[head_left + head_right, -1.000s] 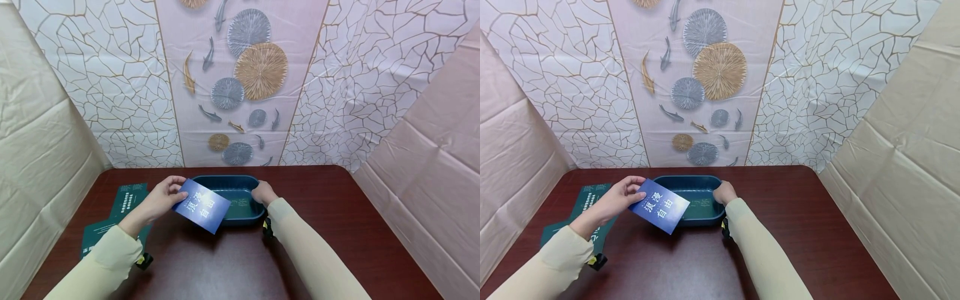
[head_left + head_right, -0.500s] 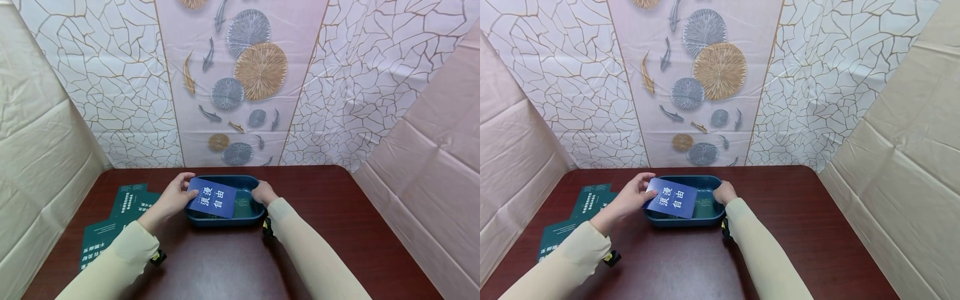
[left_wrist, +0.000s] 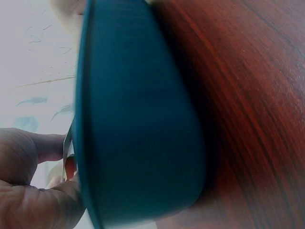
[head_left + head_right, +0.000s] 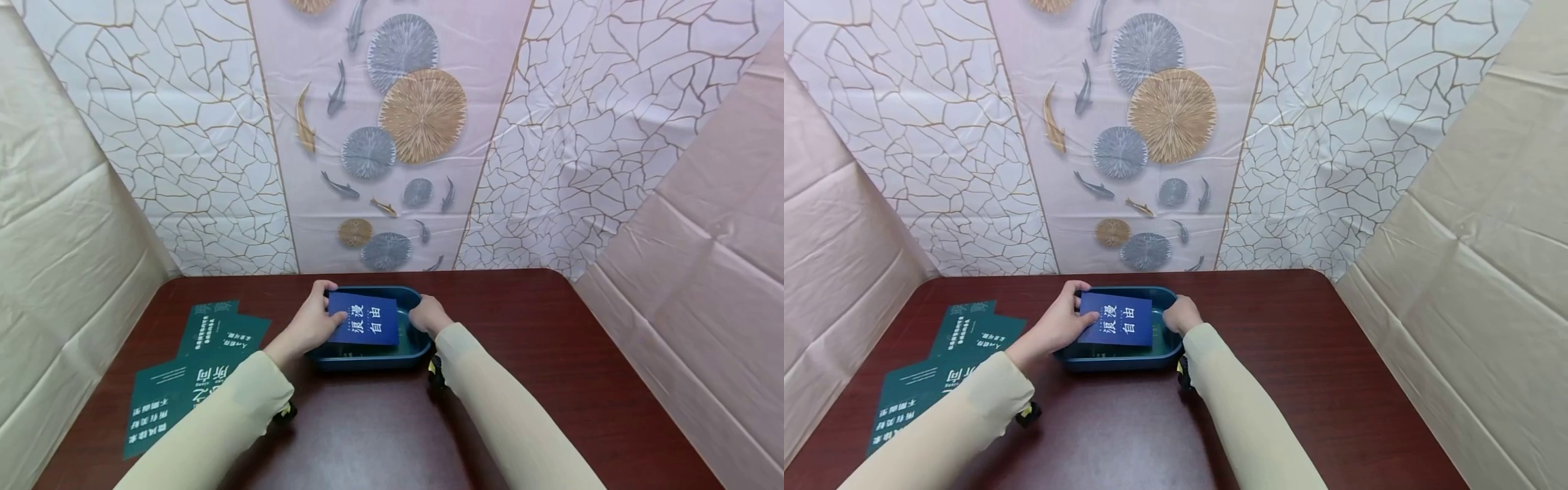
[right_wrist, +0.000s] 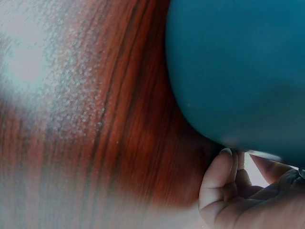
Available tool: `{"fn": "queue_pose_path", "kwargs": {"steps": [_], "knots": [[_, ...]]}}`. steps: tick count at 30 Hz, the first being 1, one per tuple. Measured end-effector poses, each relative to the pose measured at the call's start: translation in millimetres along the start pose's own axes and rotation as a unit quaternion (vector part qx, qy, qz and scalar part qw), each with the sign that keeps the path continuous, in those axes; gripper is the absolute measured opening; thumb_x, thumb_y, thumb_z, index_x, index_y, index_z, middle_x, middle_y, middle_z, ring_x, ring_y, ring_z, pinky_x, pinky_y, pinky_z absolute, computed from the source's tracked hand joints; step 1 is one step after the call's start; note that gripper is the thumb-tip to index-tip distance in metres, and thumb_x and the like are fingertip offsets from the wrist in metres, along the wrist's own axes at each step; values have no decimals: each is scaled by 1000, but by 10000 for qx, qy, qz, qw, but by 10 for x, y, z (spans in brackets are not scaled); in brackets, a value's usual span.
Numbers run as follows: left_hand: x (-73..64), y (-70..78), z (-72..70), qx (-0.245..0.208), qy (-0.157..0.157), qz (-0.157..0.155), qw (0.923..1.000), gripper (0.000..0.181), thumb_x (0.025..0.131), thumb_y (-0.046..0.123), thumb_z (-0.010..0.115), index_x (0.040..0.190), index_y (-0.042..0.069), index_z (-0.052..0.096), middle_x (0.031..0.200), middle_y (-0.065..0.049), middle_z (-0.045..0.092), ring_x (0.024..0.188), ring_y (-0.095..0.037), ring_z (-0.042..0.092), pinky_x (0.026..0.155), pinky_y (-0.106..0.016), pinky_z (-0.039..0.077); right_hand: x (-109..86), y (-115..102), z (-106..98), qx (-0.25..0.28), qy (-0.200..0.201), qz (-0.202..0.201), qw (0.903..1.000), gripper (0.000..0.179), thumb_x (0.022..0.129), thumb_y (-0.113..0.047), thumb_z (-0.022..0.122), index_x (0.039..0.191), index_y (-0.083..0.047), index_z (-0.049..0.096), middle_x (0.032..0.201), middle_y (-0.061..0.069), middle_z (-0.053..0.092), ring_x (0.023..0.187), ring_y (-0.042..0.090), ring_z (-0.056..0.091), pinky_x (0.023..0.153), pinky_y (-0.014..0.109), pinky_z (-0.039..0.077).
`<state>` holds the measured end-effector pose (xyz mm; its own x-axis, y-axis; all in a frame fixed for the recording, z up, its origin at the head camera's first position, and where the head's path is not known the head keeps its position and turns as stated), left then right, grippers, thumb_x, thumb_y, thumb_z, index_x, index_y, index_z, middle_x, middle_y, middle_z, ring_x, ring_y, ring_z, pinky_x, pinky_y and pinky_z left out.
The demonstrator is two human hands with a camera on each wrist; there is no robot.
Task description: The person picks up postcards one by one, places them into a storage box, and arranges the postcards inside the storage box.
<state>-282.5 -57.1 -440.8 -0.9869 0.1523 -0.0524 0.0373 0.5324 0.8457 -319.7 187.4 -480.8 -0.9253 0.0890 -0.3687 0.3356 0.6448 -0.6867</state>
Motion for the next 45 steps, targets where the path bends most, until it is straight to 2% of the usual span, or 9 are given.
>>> {"fn": "queue_pose_path", "kwargs": {"steps": [5,8,14,20,24,30,36,39,45], "knots": [[88,-12,94,473,-106,183,9987,48,95,14,63,137,17,42,126,-16,53,98,-24,60,78,-39,51,3,-8,9,16,65,-21,10000,59,94,0,43,151,0,26,152,18,33,118,30,46,95,46,43],[124,-14,133,776,-140,228,9966,45,94,15,65,135,13,45,128,-16,53,103,-26,57,83,-42,49,9,-12,11,39,127,-13,9999,59,94,0,44,150,0,28,150,18,35,121,30,46,98,50,42],[142,-36,210,1611,-285,201,9863,46,91,17,68,130,5,46,121,-20,48,101,-26,54,86,-42,47,16,-18,12,117,121,-35,9999,59,93,1,44,150,-1,29,149,18,37,116,30,48,93,48,45],[125,-55,277,2070,-518,115,9769,49,89,17,71,129,1,47,124,-24,38,95,-28,57,84,-42,48,5,-18,5,120,62,-70,9999,59,93,1,44,150,-2,30,149,17,38,116,30,49,88,46,46],[133,-64,305,2538,-659,192,9648,50,88,20,73,130,2,52,123,-22,45,105,-32,52,93,-46,44,-11,-23,2,108,85,-87,9999,60,92,3,44,150,-2,31,148,17,39,111,30,50,82,44,47],[139,-81,353,3094,-913,407,9456,53,88,25,73,133,3,54,129,-21,50,118,-38,45,100,-49,35,-7,-17,8,69,137,-54,9999,60,92,3,44,150,-2,31,148,17,39,113,31,51,83,44,48],[149,-78,376,3277,-1019,481,9380,51,89,25,71,133,3,55,129,-20,50,113,-37,46,98,-48,36,6,-5,11,88,171,-32,9998,59,93,2,44,150,-3,31,147,17,40,117,30,50,82,44,49],[148,-80,394,3254,-1046,460,9386,50,89,24,71,132,5,56,127,-19,51,109,-36,46,96,-47,37,6,6,19,158,206,1,9997,59,93,2,45,150,-3,31,146,17,42,121,30,48,90,50,47],[140,-72,421,3146,-1074,402,9423,47,89,24,72,130,7,57,126,-18,51,106,-35,46,95,-48,39,15,19,31,224,216,29,9995,59,92,3,45,150,-2,31,144,17,43,121,31,49,91,54,46]]}}
Point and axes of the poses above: each hand's wrist, its own x-axis towards the middle knuckle, its own z-axis out of the palm, y = z × x, the point moved 3 cm from there along x, towards the middle knuckle
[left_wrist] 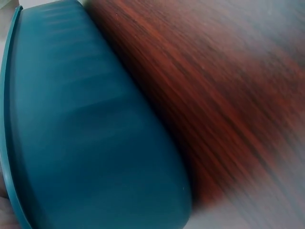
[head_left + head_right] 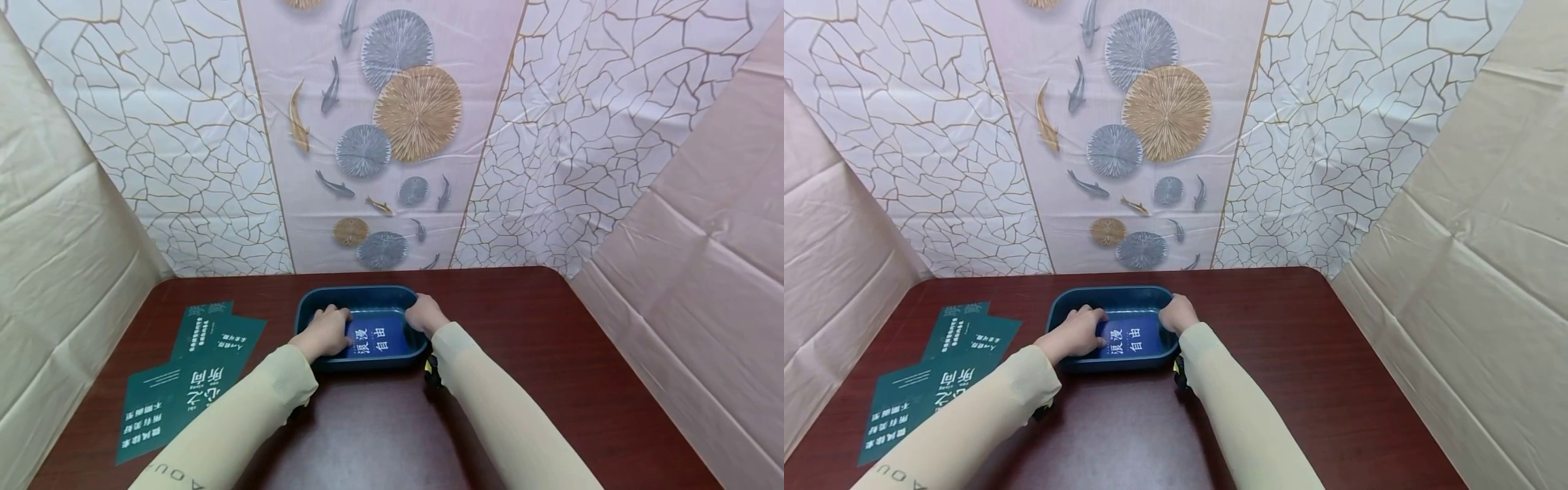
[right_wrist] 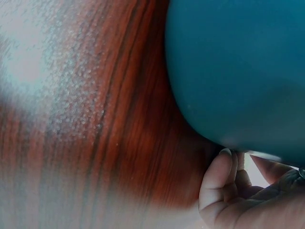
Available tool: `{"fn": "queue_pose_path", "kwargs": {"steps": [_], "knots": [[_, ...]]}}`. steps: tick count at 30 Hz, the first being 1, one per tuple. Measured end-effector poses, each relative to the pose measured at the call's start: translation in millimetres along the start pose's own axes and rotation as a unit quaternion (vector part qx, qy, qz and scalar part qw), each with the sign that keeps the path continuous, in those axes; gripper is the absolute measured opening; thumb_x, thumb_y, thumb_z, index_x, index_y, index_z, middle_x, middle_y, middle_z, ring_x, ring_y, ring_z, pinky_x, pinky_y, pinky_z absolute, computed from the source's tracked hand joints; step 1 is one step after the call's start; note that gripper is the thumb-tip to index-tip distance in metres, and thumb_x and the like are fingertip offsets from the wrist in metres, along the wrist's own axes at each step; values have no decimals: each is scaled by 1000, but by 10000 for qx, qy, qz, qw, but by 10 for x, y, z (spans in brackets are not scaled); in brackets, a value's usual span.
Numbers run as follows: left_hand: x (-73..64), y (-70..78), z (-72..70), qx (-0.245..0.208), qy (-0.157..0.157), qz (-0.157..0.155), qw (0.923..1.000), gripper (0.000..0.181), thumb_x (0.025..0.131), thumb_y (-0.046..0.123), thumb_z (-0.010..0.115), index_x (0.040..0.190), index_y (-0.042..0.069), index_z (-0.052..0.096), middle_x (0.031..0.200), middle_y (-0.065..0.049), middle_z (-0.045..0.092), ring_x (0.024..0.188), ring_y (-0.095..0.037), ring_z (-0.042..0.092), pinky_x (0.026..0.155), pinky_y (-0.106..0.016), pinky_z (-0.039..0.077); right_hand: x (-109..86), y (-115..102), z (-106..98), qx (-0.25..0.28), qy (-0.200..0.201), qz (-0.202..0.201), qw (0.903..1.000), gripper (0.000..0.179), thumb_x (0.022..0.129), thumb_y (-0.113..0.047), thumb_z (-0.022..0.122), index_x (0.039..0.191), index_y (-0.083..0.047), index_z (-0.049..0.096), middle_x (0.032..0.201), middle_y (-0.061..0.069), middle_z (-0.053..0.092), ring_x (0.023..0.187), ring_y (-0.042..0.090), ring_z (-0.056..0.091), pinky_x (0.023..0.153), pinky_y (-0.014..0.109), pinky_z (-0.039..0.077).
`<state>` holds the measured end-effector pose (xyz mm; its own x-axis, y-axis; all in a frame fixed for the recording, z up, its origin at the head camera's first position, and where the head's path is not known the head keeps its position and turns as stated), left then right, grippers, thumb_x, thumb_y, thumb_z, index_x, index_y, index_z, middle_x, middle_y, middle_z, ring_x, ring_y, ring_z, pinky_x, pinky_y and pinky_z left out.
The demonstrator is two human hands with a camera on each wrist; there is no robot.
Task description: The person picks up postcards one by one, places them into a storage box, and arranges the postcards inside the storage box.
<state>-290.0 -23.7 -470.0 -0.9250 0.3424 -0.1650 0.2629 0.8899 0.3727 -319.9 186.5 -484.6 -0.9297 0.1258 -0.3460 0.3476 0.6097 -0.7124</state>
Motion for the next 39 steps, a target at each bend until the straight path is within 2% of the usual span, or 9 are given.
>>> {"fn": "queue_pose_path", "kwargs": {"steps": [14,26,30,39], "knots": [[-7,-4,7,52,-244,10,9997,46,89,26,72,130,11,58,129,-16,49,112,-37,44,97,-49,38,-10,6,1,-32,-10,71,10000,59,94,0,46,151,-2,28,145,19,41,124,32,47,90,56,46],[-21,15,1,62,-327,87,9994,44,89,26,72,129,13,60,128,-15,50,110,-36,44,97,-50,37,-13,5,-4,-41,11,72,10000,58,94,1,45,150,-2,30,145,18,42,125,33,47,91,56,45],[-10,-5,-11,24,-389,71,9992,44,88,28,73,127,14,60,127,-15,50,108,-37,43,97,-54,36,-14,1,1,-38,15,85,10000,58,94,2,45,150,-1,30,145,18,42,126,34,46,92,57,44],[27,-23,-34,-282,-479,-110,9984,27,91,25,67,116,16,62,121,-13,50,99,-35,40,92,-56,35,-28,-9,-5,110,0,99,9999,57,94,2,45,149,-1,31,145,18,42,127,34,45,93,57,43]]}}
Point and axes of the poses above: each hand's wrist, its own x-axis towards the middle knuckle, its own z-axis out of the palm, y = z × x, the point moved 3 cm from there along x, towards the middle knuckle
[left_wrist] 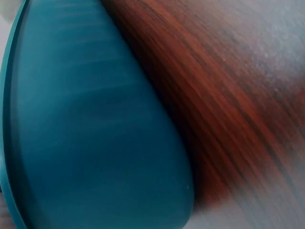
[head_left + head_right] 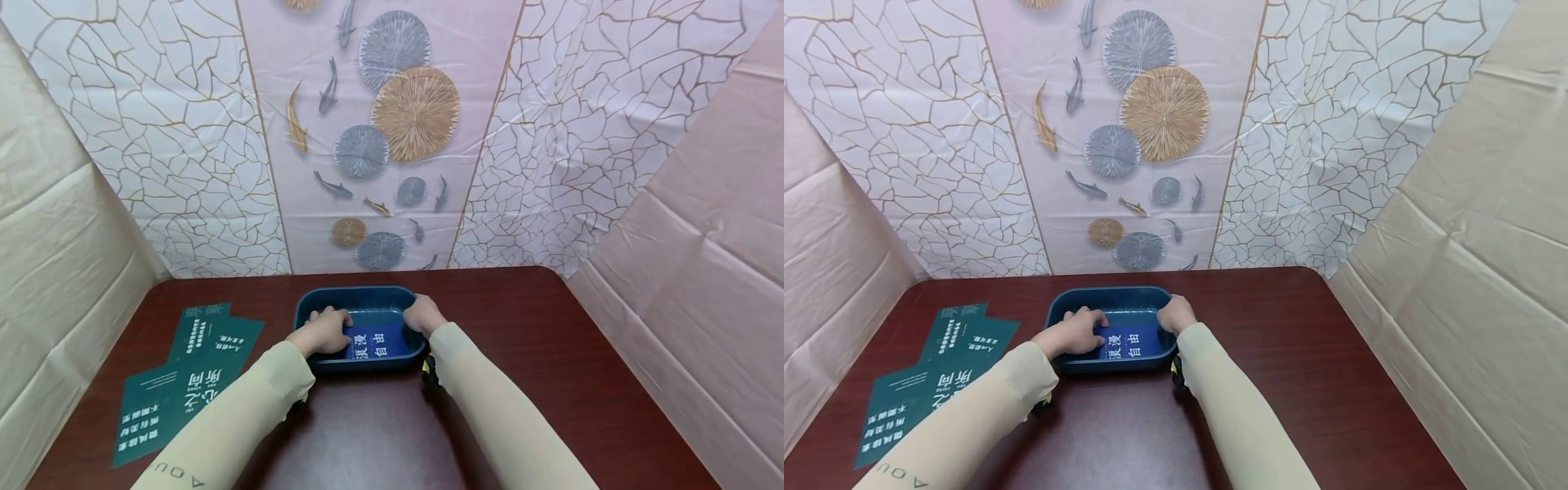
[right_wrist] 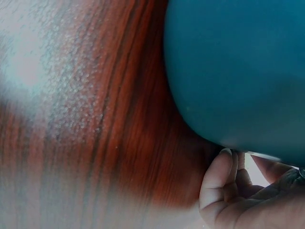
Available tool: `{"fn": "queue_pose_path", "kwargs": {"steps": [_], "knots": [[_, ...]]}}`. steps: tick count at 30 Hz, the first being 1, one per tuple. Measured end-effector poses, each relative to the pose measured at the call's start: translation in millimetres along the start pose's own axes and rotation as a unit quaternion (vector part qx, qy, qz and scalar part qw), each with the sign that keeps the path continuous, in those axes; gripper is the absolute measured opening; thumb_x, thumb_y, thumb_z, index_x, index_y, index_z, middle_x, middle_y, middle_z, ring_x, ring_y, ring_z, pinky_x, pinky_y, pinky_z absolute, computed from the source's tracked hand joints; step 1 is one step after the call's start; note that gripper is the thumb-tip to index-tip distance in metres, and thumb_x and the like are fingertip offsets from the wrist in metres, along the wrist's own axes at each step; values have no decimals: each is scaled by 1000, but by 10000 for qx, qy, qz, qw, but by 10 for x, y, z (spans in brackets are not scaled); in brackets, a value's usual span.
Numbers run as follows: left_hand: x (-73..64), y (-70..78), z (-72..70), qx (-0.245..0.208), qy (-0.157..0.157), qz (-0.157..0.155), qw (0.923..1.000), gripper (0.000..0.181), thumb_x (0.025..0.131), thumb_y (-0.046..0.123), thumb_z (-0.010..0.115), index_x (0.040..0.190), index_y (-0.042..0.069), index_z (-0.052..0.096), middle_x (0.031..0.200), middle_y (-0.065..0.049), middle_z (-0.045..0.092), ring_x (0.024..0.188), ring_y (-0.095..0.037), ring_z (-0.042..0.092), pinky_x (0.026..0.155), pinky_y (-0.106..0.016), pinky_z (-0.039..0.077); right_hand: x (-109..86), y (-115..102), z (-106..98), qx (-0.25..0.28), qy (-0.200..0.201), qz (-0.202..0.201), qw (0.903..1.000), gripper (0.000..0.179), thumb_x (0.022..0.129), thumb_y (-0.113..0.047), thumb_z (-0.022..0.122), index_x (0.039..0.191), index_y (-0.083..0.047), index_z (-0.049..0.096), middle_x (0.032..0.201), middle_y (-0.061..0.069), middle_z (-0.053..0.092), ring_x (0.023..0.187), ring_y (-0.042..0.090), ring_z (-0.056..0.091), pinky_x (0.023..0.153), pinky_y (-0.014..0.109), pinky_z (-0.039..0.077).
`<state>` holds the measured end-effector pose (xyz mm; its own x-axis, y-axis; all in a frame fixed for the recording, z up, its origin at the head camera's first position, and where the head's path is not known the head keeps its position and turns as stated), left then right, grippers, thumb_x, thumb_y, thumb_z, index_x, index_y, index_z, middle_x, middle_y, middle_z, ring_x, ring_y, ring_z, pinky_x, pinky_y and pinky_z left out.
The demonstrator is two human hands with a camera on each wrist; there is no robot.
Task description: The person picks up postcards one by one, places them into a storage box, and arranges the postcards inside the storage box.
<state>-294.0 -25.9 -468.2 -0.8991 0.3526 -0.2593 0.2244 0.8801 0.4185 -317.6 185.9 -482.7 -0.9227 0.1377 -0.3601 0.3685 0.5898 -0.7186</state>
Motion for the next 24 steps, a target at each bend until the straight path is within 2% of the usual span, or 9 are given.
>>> {"fn": "queue_pose_path", "kwargs": {"steps": [5,12,17,24], "knots": [[-3,15,-1,-142,77,-17,9999,22,92,23,66,112,14,61,116,-12,50,97,-35,40,90,-54,36,7,5,5,-32,28,-32,10000,56,94,2,46,148,-1,33,144,19,43,127,35,45,93,57,43],[8,2,9,-164,156,-13,9997,28,91,24,67,117,14,63,122,-14,49,99,-34,41,89,-51,37,24,7,18,-24,26,-22,10000,56,94,2,46,149,-1,32,145,18,42,127,35,45,94,57,42],[-3,21,-14,-222,223,-88,9995,26,92,25,67,114,13,65,120,-14,47,100,-33,40,89,-50,37,27,8,16,-59,50,-71,9999,56,94,1,46,148,0,33,145,18,42,127,34,45,94,57,42],[-17,54,-10,-60,215,-149,9996,27,90,26,69,113,12,65,116,-12,49,98,-32,41,86,-47,39,30,18,7,-88,27,-85,9999,57,94,1,45,149,-1,31,146,18,41,126,32,45,94,55,43]]}}
Point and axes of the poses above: each hand's wrist, its own x-axis towards the middle knuckle, its own z-axis out of the palm, y = z × x, the point moved 3 cm from there along x, towards the middle knuckle
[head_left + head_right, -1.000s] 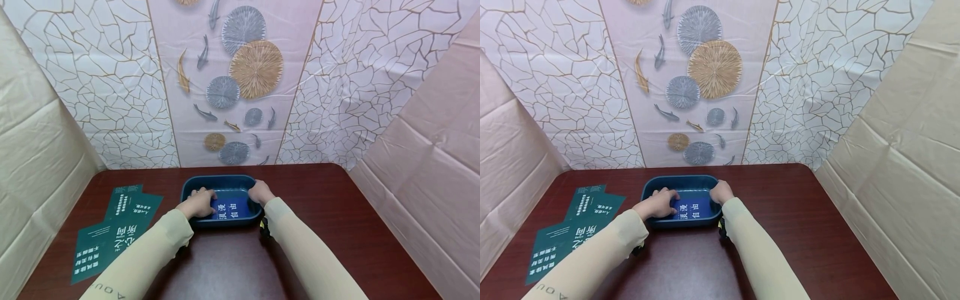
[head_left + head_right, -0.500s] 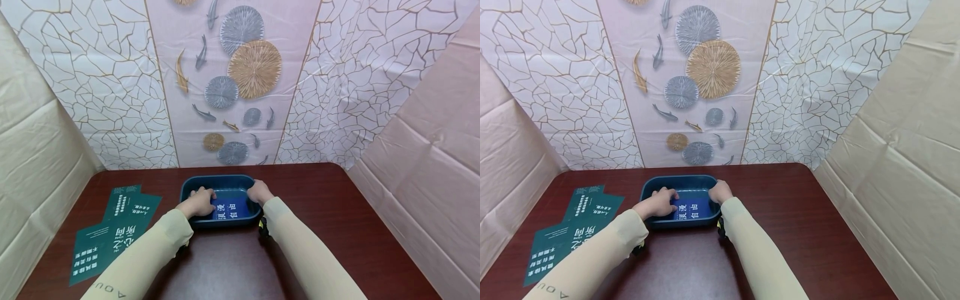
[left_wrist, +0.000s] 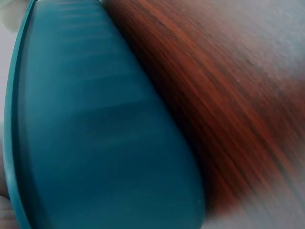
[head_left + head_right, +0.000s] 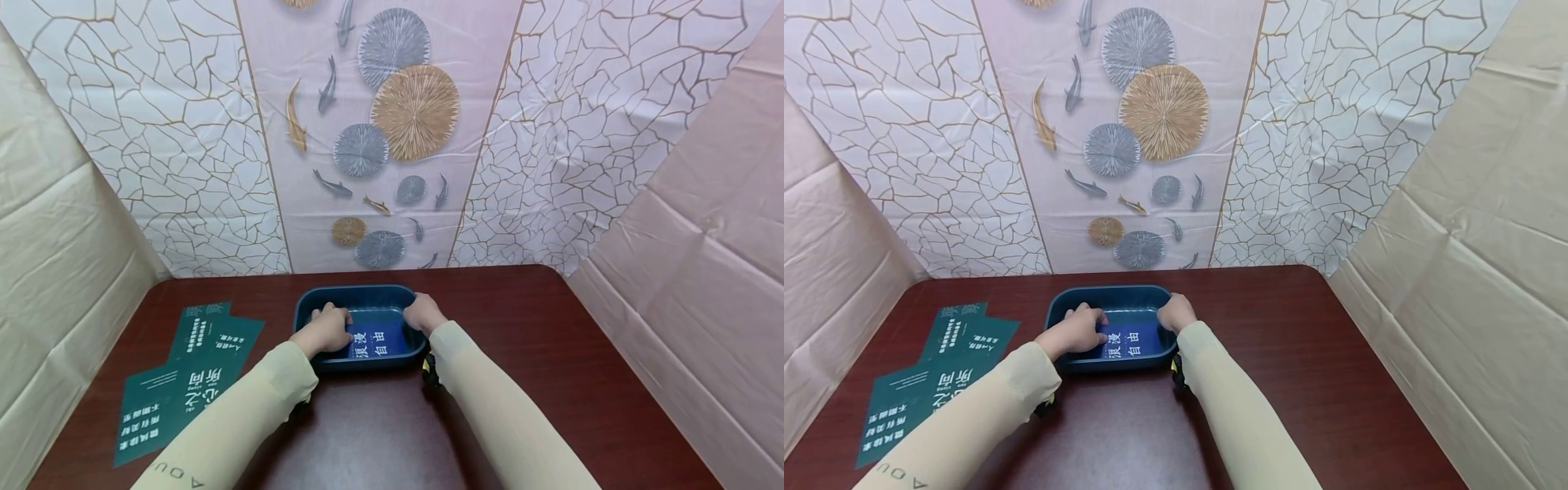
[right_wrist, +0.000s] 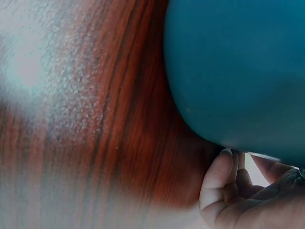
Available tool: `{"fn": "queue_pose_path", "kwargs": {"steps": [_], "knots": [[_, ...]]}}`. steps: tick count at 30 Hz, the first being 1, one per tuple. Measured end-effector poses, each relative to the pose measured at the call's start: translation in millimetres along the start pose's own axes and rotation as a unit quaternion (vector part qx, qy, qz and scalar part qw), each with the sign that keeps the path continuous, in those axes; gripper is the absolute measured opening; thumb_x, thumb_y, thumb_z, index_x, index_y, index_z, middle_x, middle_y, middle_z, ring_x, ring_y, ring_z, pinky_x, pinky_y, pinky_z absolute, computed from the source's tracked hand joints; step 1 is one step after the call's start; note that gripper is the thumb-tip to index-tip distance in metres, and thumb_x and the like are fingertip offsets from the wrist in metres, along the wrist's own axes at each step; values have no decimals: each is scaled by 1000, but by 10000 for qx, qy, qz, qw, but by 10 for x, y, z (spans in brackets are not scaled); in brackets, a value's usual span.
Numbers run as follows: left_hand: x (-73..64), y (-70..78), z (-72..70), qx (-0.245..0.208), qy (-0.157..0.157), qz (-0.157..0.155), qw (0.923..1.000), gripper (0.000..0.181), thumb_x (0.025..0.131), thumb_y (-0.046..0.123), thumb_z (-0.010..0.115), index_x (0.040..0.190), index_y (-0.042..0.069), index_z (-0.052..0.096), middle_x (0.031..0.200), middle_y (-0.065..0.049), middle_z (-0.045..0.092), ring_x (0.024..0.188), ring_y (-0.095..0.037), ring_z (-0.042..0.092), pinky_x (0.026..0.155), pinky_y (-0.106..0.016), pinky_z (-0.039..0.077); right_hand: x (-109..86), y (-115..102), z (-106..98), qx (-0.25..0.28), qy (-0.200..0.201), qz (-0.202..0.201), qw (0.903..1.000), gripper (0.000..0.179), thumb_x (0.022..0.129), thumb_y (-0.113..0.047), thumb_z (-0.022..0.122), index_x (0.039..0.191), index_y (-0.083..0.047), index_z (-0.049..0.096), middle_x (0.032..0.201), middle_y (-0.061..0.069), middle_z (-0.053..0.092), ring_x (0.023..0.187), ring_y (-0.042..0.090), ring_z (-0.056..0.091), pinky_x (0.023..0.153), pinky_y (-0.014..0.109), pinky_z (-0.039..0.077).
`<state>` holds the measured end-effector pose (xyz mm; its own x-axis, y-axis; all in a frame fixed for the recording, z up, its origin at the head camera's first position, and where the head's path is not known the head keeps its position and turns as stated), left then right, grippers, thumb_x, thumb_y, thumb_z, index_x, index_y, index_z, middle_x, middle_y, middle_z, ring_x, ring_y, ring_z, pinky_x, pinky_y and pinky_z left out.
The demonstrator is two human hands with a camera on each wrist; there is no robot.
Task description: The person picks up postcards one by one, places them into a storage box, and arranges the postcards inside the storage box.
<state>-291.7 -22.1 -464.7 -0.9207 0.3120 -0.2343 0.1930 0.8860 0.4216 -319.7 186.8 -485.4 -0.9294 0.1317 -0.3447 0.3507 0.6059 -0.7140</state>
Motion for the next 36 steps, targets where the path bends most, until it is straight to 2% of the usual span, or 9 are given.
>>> {"fn": "queue_pose_path", "kwargs": {"steps": [10,20,31,36], "knots": [[-7,6,2,219,103,86,9997,31,91,28,69,113,7,66,114,-13,52,98,-29,45,89,-45,39,1,-9,-2,-31,-9,28,10000,57,94,1,45,150,-1,30,146,18,41,126,33,46,93,57,43],[-8,-4,11,446,81,192,9988,35,91,27,68,115,2,64,115,-15,56,107,-30,51,98,-47,37,-23,-19,-6,-38,36,7,10000,57,95,0,46,149,-1,31,145,18,42,126,34,46,92,57,44],[-51,-40,5,290,89,71,9995,41,90,31,69,119,3,62,117,-16,55,105,-32,50,95,-48,41,-16,-5,8,-1,-20,-7,10000,55,94,1,46,148,-1,33,143,19,44,125,35,47,91,58,44],[-142,-30,-120,22,281,237,9993,39,92,30,68,120,3,61,113,-13,57,100,-26,54,92,-47,46,-18,-6,4,24,-39,-19,10000,56,95,1,46,148,-1,32,144,19,43,125,35,46,91,58,44]]}}
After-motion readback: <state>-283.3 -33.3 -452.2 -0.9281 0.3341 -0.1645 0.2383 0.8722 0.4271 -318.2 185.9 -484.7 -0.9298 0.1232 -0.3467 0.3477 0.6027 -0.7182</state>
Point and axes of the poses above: each hand's wrist, its own x-axis towards the middle knuckle, its own z-axis out of the palm, y = z × x, the point moved 3 cm from there along x, towards the middle knuckle
